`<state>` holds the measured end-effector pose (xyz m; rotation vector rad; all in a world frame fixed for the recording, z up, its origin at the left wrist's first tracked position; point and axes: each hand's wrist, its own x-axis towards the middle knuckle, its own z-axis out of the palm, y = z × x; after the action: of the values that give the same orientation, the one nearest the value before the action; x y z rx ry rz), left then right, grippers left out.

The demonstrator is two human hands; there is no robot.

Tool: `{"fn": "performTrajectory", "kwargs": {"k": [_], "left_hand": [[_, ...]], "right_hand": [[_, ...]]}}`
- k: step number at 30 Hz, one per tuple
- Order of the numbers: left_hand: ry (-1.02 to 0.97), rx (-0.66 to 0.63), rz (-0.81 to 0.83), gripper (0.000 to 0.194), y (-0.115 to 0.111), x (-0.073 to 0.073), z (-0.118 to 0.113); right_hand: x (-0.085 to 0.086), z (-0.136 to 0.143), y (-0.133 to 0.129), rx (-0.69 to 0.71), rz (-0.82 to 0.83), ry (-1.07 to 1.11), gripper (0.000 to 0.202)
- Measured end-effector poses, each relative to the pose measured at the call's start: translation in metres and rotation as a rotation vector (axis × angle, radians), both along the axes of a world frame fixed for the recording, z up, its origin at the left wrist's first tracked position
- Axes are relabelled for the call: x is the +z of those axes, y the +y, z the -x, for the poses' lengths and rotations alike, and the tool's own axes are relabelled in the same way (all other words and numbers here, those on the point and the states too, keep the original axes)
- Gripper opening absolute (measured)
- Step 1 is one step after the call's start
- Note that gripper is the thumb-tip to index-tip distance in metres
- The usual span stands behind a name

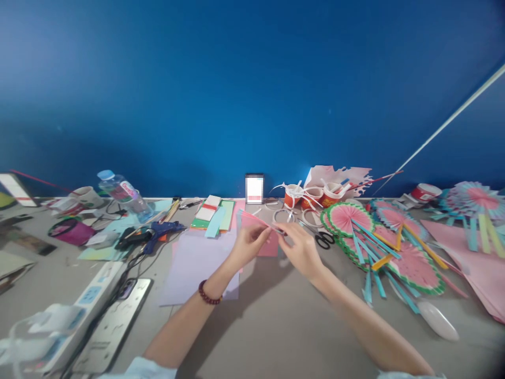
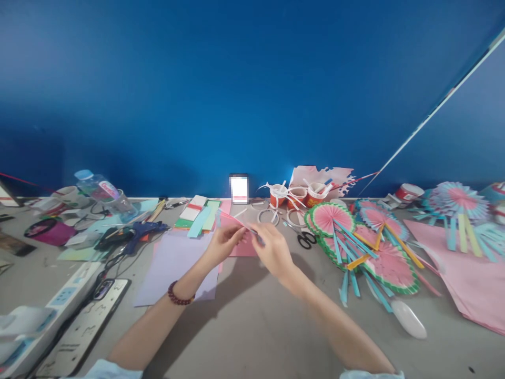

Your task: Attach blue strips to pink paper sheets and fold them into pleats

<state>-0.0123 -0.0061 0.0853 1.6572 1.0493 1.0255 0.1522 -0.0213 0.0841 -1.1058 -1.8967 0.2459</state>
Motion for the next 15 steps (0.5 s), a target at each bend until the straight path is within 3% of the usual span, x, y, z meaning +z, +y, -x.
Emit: {"fn": "performTrajectory", "kwargs": {"k": [4, 7, 10, 15], "left_hand": [[-0.134, -0.001, 0.037, 0.034, -0.002, 0.011, 0.003], [-0.074, -0.031, 0.009, 0.03, 0.001, 0.014, 0.01], [0.131, 0.071, -0.175, 0.025, 0.005, 0.011, 0.018], [0.64, 0.295, -0.538, 0.026, 0.009, 0.0, 0.024]], "right_hand": [[0.004, 0.009, -0.012, 0.09, 0.037, 0.015, 0.037], [0.006, 0.007, -0.01, 0.119, 0.108, 0.074, 0.039], [0.008, 0.0, -0.004, 0.045, 0.057, 0.07, 0.034], [0.003, -0.019, 0.007, -0.116, -0.246, -0.066, 0.037]]}}
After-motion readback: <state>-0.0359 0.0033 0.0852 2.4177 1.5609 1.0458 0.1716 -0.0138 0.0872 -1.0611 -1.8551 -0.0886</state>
